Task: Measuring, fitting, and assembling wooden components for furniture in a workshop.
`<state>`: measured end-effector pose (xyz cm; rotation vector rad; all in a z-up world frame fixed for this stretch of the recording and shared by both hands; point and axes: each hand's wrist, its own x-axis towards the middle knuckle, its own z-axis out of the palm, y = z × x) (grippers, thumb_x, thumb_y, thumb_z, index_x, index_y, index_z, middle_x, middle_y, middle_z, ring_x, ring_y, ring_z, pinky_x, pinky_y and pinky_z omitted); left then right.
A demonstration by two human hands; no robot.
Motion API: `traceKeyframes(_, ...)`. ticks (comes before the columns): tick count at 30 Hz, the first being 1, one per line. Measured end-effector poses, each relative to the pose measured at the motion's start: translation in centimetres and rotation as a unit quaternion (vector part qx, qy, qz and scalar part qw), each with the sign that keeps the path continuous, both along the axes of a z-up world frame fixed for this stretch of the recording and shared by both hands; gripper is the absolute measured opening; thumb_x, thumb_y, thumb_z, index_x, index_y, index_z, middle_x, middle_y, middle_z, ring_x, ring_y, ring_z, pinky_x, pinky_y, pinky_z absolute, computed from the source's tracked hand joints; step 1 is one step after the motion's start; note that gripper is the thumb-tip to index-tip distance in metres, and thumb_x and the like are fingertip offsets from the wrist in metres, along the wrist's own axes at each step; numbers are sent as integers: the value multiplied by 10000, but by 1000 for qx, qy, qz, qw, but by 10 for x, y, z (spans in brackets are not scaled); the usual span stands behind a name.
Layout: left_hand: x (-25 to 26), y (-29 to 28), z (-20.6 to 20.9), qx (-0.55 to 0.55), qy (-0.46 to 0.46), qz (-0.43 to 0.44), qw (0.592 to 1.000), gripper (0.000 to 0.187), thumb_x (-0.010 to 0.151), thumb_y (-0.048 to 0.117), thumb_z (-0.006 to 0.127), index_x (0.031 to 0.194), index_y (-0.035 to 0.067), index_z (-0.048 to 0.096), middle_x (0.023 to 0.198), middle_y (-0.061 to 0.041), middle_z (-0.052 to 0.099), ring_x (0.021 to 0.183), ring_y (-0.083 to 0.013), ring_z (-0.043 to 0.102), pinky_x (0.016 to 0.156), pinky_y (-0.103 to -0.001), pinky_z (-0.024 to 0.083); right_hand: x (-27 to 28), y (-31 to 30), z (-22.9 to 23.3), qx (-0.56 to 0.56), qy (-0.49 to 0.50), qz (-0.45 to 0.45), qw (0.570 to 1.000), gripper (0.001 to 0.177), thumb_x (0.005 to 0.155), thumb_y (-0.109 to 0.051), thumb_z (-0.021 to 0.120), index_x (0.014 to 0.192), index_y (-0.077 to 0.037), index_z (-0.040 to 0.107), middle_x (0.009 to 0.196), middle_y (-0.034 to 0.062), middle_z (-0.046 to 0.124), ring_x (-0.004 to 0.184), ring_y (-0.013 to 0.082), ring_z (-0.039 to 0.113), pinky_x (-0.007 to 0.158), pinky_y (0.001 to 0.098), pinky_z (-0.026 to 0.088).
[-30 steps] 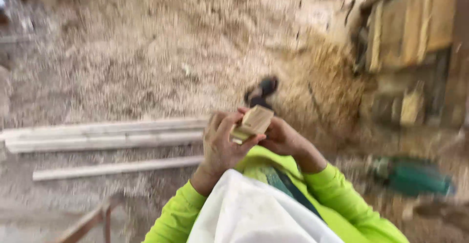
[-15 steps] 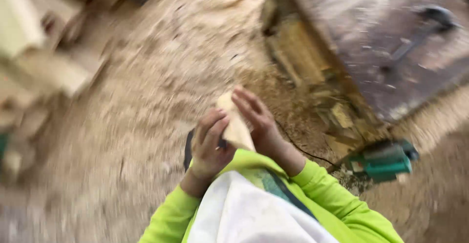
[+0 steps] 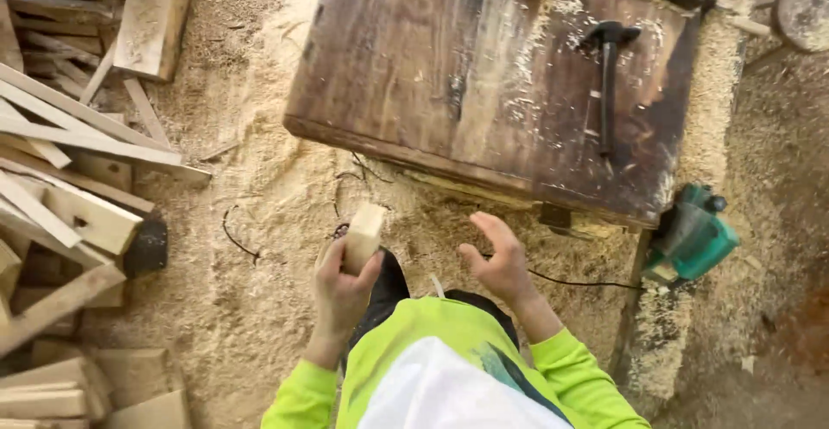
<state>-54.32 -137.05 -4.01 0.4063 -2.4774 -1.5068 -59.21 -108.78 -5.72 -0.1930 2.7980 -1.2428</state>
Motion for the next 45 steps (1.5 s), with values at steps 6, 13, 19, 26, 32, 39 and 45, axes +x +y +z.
traceKeyframes(6,-168,-22,-10,-73,-19,-169,983,417,772,311,850,1037,17,719,1001,-153,606,858,-285,628,714,-413,542,-58,0,14,42,62,-149,986,437,885,-213,740,1282,-37,685,1399,171,661,1345,300,618,1152,438,507)
traceKeyframes(13,-286,66,-58,-166,-74,-304,935,502,741,391,859,1079,47,721,978,-168,607,903,-319,642,765,-468,545,-116,84,31,65,29,-307,949,452,960,-189,695,1364,0,625,1475,235,570,1360,360,552,1055,463,492)
traceKeyframes(19,-310,110,-96,-222,66,-255,939,701,674,431,880,1217,25,703,1159,-304,609,1017,-417,639,820,-464,563,-197,206,-61,103,38,-338,935,511,926,-284,761,1349,-17,662,1394,204,645,1286,358,629,1015,466,532)
traceKeyframes(26,-351,134,-47,-173,-114,-193,959,909,763,607,807,1380,-23,589,1285,-249,617,1256,-387,546,1053,-479,447,-270,233,-76,215,-9,-286,934,602,826,-383,855,1260,-2,686,1170,209,654,1077,382,641,929,491,521)
traceKeyframes(32,-506,209,-86,-181,16,-181,967,1050,796,682,743,1470,-74,470,1486,-252,517,1446,-391,395,1197,-520,293,-297,238,-107,240,-67,-333,909,527,886,-370,828,1225,-14,639,1119,177,642,1031,356,636,895,488,523)
traceKeyframes(39,-599,267,-137,-117,52,-151,980,1001,741,484,833,1478,-71,444,1480,-240,534,1508,-376,343,1260,-536,199,-287,277,-135,135,-126,-376,908,468,905,-286,762,1230,5,592,1091,178,690,1012,314,684,871,454,536)
traceKeyframes(45,-587,266,-141,-134,49,-152,978,847,774,243,790,1508,-30,469,1474,-218,594,1517,-364,407,1306,-480,232,-302,274,-76,-234,-174,-419,860,382,1137,-340,670,1070,16,547,809,57,522,725,142,495,617,307,437)
